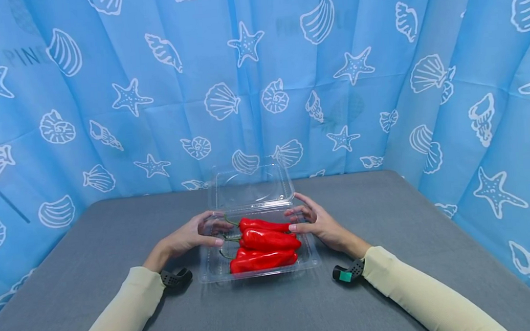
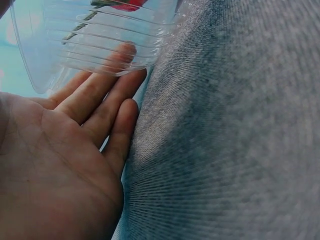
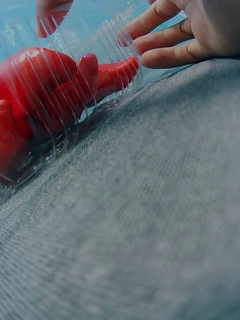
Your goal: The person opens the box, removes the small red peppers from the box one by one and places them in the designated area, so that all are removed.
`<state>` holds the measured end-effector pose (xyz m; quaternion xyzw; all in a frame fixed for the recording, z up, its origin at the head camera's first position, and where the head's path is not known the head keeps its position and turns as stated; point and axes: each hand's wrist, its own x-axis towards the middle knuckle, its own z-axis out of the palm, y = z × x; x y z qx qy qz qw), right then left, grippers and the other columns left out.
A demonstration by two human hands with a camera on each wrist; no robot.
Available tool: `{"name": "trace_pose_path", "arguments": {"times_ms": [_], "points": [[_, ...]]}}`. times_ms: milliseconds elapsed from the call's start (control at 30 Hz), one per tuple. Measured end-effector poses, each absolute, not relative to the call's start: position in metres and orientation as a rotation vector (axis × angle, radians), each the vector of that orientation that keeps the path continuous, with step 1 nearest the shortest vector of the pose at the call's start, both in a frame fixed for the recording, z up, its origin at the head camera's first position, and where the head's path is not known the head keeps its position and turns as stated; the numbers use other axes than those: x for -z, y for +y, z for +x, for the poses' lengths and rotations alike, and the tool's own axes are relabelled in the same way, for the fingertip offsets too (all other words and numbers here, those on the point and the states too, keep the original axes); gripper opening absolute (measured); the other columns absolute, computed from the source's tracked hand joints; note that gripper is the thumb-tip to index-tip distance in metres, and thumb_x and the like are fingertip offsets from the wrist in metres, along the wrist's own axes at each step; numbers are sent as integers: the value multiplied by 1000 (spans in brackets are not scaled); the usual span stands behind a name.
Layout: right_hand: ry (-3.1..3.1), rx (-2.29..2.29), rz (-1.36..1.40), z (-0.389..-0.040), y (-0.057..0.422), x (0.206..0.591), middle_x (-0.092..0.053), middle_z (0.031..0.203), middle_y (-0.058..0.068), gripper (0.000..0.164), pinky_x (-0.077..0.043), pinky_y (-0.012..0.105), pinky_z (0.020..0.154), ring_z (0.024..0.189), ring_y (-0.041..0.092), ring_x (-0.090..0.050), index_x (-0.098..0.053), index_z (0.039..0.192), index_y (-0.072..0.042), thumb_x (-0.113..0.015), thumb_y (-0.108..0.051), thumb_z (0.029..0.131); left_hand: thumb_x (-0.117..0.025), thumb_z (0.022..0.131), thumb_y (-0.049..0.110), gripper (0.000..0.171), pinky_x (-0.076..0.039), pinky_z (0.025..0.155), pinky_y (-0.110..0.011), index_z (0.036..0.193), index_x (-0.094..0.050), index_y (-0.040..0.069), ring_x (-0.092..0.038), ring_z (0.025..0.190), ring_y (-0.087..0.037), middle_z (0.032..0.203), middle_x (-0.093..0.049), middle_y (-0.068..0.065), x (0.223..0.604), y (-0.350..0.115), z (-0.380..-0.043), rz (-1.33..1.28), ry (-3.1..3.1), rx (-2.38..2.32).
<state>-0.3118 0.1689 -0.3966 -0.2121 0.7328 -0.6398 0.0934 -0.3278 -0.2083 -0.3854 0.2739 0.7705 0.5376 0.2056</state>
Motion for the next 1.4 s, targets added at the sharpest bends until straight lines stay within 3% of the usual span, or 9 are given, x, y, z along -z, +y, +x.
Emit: {"name": "trace_pose_path", "arguments": {"times_ms": [900,1400], "points": [[2197,1885,-563,-309,166,396,-53,142,23,88,-51,45,101,128,39,-50,-15,160,-7,-71,-16,93,-73,89,26,80,-35,112,-61,150,-28,-2,-44,140,-38,146,-53,-20,382,-208,-327,756,2146,-1456],[2257,1851,-528,-308,164,396,-58,137,20,86,-42,52,109,122,32,-55,-18,159,-3,-71,-22,93,-75,89,28,81,-35,112,-61,149,-31,-1,-46,139,-37,145,-55,-19,382,-208,-327,744,2156,-1452]]}}
